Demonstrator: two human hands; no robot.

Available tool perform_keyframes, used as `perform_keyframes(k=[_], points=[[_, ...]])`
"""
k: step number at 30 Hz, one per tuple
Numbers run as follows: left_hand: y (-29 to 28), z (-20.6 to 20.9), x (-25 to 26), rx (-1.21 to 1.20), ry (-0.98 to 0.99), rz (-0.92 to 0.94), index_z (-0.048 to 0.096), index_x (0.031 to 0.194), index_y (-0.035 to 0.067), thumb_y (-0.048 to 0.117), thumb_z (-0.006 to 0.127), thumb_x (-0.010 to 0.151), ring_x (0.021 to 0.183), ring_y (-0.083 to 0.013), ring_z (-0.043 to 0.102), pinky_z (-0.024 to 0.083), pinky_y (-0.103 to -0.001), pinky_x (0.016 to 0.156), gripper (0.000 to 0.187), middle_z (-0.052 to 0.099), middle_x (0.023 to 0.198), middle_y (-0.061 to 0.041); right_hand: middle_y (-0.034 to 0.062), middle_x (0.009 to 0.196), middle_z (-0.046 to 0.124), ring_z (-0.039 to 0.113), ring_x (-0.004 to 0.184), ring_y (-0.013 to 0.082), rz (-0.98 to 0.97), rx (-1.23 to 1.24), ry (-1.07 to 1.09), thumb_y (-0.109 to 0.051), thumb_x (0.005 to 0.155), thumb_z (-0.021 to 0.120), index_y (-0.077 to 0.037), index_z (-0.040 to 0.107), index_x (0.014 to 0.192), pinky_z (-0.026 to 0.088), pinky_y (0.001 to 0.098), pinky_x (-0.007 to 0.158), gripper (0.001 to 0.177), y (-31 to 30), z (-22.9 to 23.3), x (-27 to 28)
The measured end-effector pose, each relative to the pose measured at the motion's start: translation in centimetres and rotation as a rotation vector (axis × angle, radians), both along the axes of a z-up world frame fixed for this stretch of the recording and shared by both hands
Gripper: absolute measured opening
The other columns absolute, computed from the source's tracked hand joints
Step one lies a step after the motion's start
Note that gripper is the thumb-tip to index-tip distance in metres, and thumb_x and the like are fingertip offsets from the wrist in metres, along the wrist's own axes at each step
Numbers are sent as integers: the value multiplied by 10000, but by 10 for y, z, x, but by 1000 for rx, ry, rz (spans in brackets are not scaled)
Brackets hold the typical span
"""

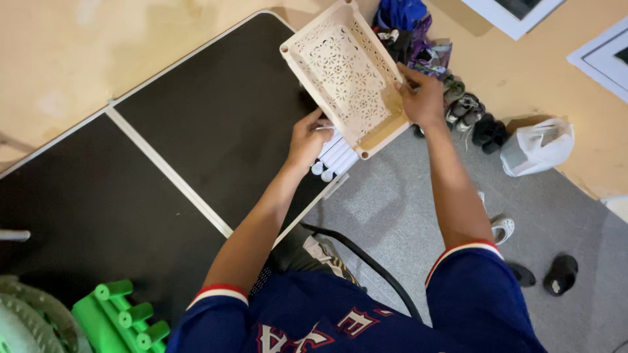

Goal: The person assembles plastic storage baskets by inserting white plastic legs into the basket corners. They repeatedly attach and detach legs, then stack the completed baskets on a table.

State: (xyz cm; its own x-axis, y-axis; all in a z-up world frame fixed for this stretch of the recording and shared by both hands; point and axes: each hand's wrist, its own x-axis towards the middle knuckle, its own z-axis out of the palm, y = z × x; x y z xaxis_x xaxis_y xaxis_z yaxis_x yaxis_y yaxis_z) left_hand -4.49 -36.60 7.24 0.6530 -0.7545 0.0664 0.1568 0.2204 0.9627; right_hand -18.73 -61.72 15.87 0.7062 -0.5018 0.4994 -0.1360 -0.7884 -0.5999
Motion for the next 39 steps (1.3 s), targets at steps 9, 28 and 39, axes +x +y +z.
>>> perform_keyframes(k=[9, 28, 39], points=[[-67, 24, 2, 18, 97, -195, 419, 1546, 22, 7, 622, 802, 1008, -193, 689, 576, -319, 843, 772, 697, 1270, -146, 175, 1047, 770, 767, 963, 244, -175, -9, 46, -48, 890, 806, -18, 744, 1182, 578, 345, 832, 299, -74, -11, 9], [-63, 11, 15, 198, 171, -248, 277, 1624, 98, 58, 593, 815, 1089, -193, 636, 548, -372, 872, 869, 682, 1314, -93, 149, 1037, 759, 739, 919, 300, -256, -39, 271, -191, 891, 809, -127, 780, 1160, 558, 395, 839, 277, -86, -36, 41], [-69, -4, 22, 187, 238, -264, 181, 1631, 95, 83, 605, 810, 1035, -156, 640, 547, -375, 873, 925, 686, 1306, -102, 131, 1064, 757, 734, 963, 296, -285, 3, 263, -207, 872, 811, -137, 776, 1162, 559, 398, 856, 301, -83, -44, 43]])
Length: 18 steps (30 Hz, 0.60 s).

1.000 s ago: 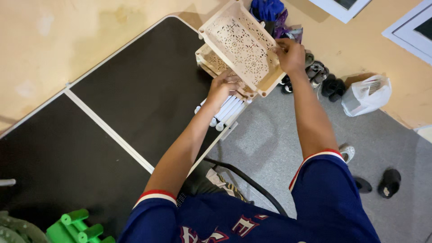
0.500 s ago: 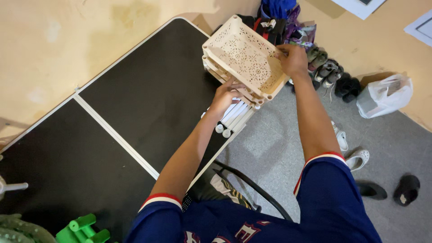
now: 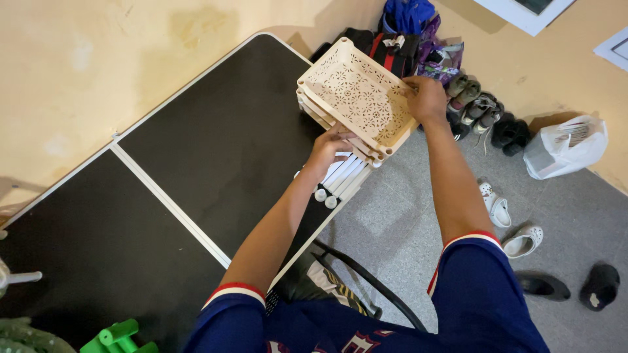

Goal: The person assembles plastic storage baskets by inserting white plastic legs into the basket corners. They repeatedly attach and detach legs, then stack the completed baskets on a table.

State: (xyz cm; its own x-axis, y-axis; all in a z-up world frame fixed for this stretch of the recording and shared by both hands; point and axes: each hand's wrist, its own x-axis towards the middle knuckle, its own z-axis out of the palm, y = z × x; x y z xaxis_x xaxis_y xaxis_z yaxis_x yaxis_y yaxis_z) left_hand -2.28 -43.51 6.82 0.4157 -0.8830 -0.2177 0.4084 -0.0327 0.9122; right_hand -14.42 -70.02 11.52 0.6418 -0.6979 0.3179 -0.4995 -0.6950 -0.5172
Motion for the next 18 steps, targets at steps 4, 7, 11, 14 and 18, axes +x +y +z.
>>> perform_keyframes(k=[4, 7, 11, 14, 18], points=[[2, 2, 1, -26, -13, 11, 257, 1637, 108, 105, 593, 814, 1005, -168, 648, 542, -364, 864, 888, 687, 1302, -107, 138, 1052, 757, 728, 951, 310, 1, -18, 29, -210, 891, 815, -139, 779, 1165, 553, 406, 856, 286, -4, -3, 3], [5, 2, 1, -23, -14, 15, 265, 1635, 117, 112, 588, 819, 1022, -168, 652, 534, -364, 874, 878, 674, 1321, -100, 136, 1047, 763, 732, 946, 307, 10, -14, 26, -191, 879, 809, -139, 783, 1161, 553, 405, 851, 288, -4, -10, 3], [5, 0, 2, 18, -5, 11, 221, 1633, 121, 123, 590, 826, 1016, -183, 649, 535, -375, 876, 887, 666, 1338, -94, 132, 1055, 764, 744, 958, 287, 31, 13, -37, -191, 861, 808, -121, 772, 1162, 565, 385, 854, 311, -3, -17, 3], [4, -3, 4, 11, -14, 11, 193, 1636, 120, 126, 595, 828, 1017, -193, 651, 539, -378, 880, 903, 667, 1336, -102, 151, 1046, 759, 735, 952, 307, 11, 12, 22, -191, 877, 804, -121, 780, 1174, 558, 400, 855, 306, -4, -18, 5], [3, -8, 6, 28, -25, 13, 207, 1637, 105, 122, 604, 817, 1005, -196, 643, 539, -386, 862, 912, 664, 1330, -112, 139, 1062, 764, 741, 955, 294, 18, 27, 7, -194, 873, 801, -119, 773, 1174, 561, 395, 859, 311, -6, -19, 6]])
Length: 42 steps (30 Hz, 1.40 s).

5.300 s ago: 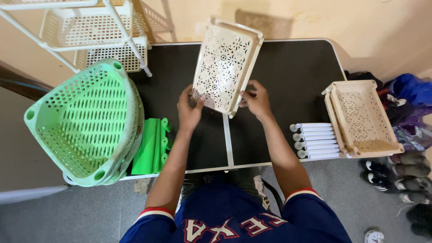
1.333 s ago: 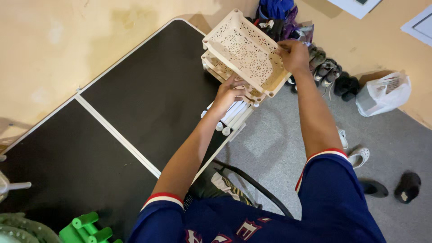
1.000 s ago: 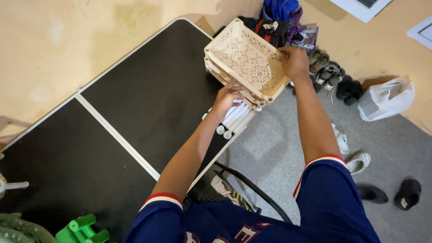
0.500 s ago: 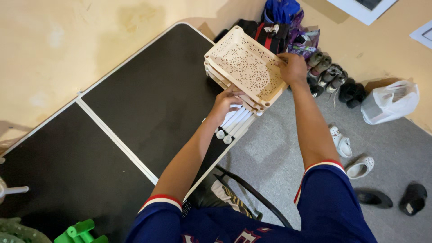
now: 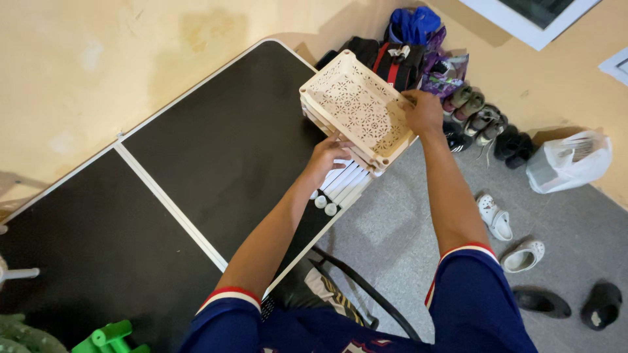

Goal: The person assembles plastic storage baskets by inserting white plastic legs into the basket corners. They repeatedly attach and detach legs, then stack the completed baskets on a table.

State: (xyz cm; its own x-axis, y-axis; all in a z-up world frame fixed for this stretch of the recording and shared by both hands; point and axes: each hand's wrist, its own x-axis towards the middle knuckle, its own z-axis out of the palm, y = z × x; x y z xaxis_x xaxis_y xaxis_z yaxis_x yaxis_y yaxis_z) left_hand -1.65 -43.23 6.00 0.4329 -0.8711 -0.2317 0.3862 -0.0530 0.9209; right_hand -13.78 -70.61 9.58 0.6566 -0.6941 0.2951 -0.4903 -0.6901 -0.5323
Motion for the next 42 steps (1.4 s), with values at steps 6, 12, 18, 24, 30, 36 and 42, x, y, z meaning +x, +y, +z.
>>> perform_keyframes(k=[6, 12, 18, 24, 30, 36, 42], points=[[3, 1, 1, -13, 2, -7, 153, 1637, 77, 106, 594, 803, 998, -202, 635, 546, -380, 857, 943, 662, 1349, -141, 136, 1053, 765, 738, 958, 295, -9, 13, 32, -200, 849, 817, -129, 777, 1163, 560, 398, 867, 324, -1, -9, 1], [12, 13, -1, -2, 11, 2, 114, 1612, 13, 96, 588, 820, 1093, -231, 661, 556, -398, 899, 927, 634, 1404, -166, 139, 1094, 764, 733, 1002, 294, 37, 21, 13, -177, 862, 799, -109, 761, 1174, 554, 393, 897, 322, -7, -17, 0], [15, 13, -4, 111, -111, 61, 204, 1603, 18, 90, 584, 831, 1144, -232, 661, 560, -392, 921, 863, 622, 1419, -163, 165, 1050, 740, 685, 1010, 356, 91, -227, -94, -154, 837, 817, -65, 779, 1106, 526, 452, 902, 286, -3, -11, -3], [18, -16, 6, 87, -218, 147, 396, 1542, 35, 123, 626, 857, 1141, -210, 669, 532, -355, 901, 729, 631, 1382, -150, 154, 1081, 739, 663, 1042, 366, 161, -304, -173, -151, 867, 808, -77, 783, 1078, 517, 461, 938, 224, 36, 2, -3], [6, -41, 8, -29, -394, 280, 505, 1493, -22, 60, 765, 824, 1143, -239, 684, 524, -326, 959, 723, 711, 1289, -219, 172, 1114, 711, 625, 1086, 375, 194, -334, -206, -154, 863, 810, -61, 766, 1098, 491, 469, 956, 256, 67, 24, -1], [62, 3, 15, 15, -751, 363, 669, 1300, 76, 121, 738, 858, 933, -209, 730, 583, -334, 855, 450, 744, 1118, -136, 174, 1092, 707, 646, 1051, 362, 312, -303, -296, -112, 913, 773, -30, 752, 1108, 513, 445, 928, 212, 105, 40, 4], [157, 74, 18, 124, -956, 577, 759, 1010, 67, 175, 720, 892, 791, -213, 695, 550, -336, 744, 164, 739, 893, -91, 166, 993, 700, 655, 932, 318, 415, -175, -307, -83, 915, 753, -32, 762, 1088, 528, 420, 851, 180, 173, 53, 19]])
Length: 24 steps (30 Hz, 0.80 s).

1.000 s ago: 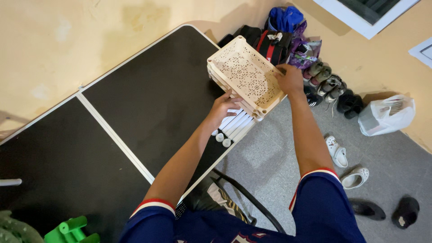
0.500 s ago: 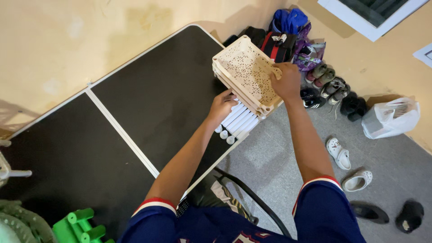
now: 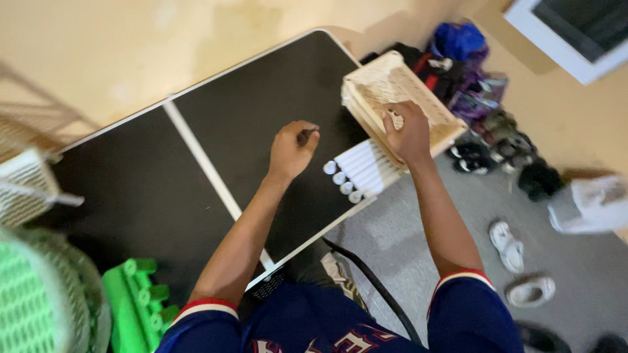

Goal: The person assembles plastic storage baskets by inserting white plastic legs into the basket corners. They repeatedly attach and detach legs, then stack the completed baskets on a table.

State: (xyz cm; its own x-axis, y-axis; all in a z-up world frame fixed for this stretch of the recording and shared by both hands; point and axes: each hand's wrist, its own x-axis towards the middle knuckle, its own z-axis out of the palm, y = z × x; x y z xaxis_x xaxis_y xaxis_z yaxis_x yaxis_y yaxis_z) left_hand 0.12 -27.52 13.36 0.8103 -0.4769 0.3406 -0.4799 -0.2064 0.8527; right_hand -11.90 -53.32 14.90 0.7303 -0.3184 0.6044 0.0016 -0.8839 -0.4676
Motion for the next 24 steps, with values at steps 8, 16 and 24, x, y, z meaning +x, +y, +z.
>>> perform_keyframes(k=[8, 16, 24], points=[[130, 40, -2, 11, -83, 272, 759, 978, 58, 161, 715, 907, 796, -222, 688, 547, -342, 735, 133, 730, 886, -92, 130, 1012, 726, 691, 919, 282, 285, 23, -62, -69, 939, 763, -41, 761, 1075, 549, 382, 835, 138, 107, 15, 63], [239, 61, -17, -57, -185, 556, 755, 971, 56, 129, 727, 883, 712, -211, 690, 551, -335, 661, 118, 716, 841, -98, 127, 1013, 731, 711, 933, 259, 640, 135, 11, -100, 945, 746, -49, 753, 1080, 566, 363, 799, 145, 229, 25, 121], [329, 71, -56, 7, -235, 803, 749, 983, 38, 112, 728, 876, 733, -219, 669, 532, -338, 682, 132, 719, 855, -102, 111, 1016, 738, 719, 943, 246, 931, 83, -36, -86, 949, 751, -56, 756, 1085, 568, 357, 807, 140, 338, 38, 142]])
